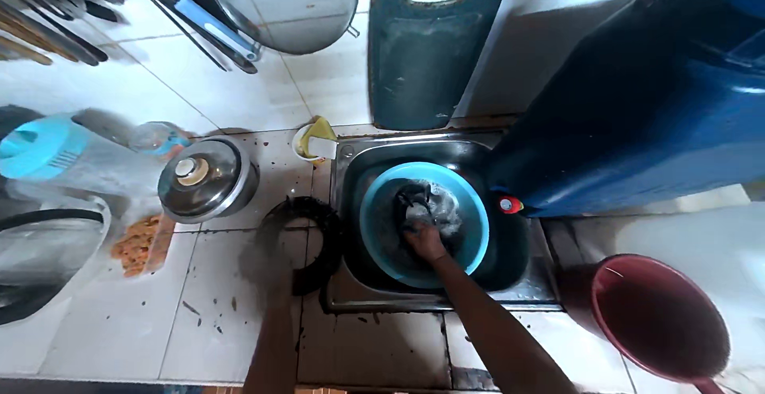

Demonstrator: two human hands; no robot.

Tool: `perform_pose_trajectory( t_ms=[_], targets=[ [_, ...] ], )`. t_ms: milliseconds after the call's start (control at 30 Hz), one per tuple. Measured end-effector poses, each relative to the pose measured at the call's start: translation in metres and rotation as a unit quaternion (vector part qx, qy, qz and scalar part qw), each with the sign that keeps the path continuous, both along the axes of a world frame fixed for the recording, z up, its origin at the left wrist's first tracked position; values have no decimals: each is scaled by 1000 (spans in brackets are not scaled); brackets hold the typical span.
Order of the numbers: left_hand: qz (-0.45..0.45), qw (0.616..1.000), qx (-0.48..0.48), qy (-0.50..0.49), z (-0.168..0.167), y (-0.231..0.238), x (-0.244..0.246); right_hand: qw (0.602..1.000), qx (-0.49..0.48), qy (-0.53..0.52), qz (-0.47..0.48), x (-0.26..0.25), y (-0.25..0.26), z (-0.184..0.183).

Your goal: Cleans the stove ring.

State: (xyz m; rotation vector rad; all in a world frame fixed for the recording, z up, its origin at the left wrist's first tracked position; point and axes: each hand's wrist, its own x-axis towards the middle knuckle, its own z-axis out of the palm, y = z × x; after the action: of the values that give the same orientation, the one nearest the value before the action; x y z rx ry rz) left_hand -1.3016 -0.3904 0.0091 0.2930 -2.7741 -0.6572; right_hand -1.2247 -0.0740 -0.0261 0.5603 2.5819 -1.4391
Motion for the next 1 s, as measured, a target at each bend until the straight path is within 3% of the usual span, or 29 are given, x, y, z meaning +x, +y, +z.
perform_pose_trajectory(
  t_ms=[33,67,133,233,333,400,467,533,567,600,667,833,900,1000],
  targets=[
    [-55,998,-6,36,1,23,0,999,-29,15,-39,1,0,3],
    [-121,989,41,-80,30,56,5,996,-55,27,-68,2,0,6],
    [-207,920,199,-267,49,121,5,990,-95,62,-85,5,0,8],
    [-274,815,327,-393,30,192,4,984,-117,120,-53,14,-3,15],
    [-263,810,321,-414,31,228,-1,965,-188,144,-116,28,-2,19],
    [-274,814,299,-416,35,234,-3,905,-272,197,-262,35,-2,14],
    [-263,813,313,-415,38,234,-2,794,-383,255,-397,35,3,15],
    [-250,815,336,-400,38,230,0,676,-505,283,-456,33,13,27],
    [-256,816,341,-390,37,229,2,634,-554,285,-457,31,18,32],
    [-269,816,337,-384,37,229,3,620,-582,282,-444,29,21,34],
    [-309,816,309,-377,35,230,8,669,-573,264,-393,20,20,34],
    [-374,820,274,-335,29,239,24,910,-319,144,-224,-23,18,28],
    [-373,823,265,-337,28,239,27,958,-181,108,-193,-38,17,13],
    [-359,826,231,-368,33,234,28,984,-36,13,-176,-46,16,18]
  ],
)
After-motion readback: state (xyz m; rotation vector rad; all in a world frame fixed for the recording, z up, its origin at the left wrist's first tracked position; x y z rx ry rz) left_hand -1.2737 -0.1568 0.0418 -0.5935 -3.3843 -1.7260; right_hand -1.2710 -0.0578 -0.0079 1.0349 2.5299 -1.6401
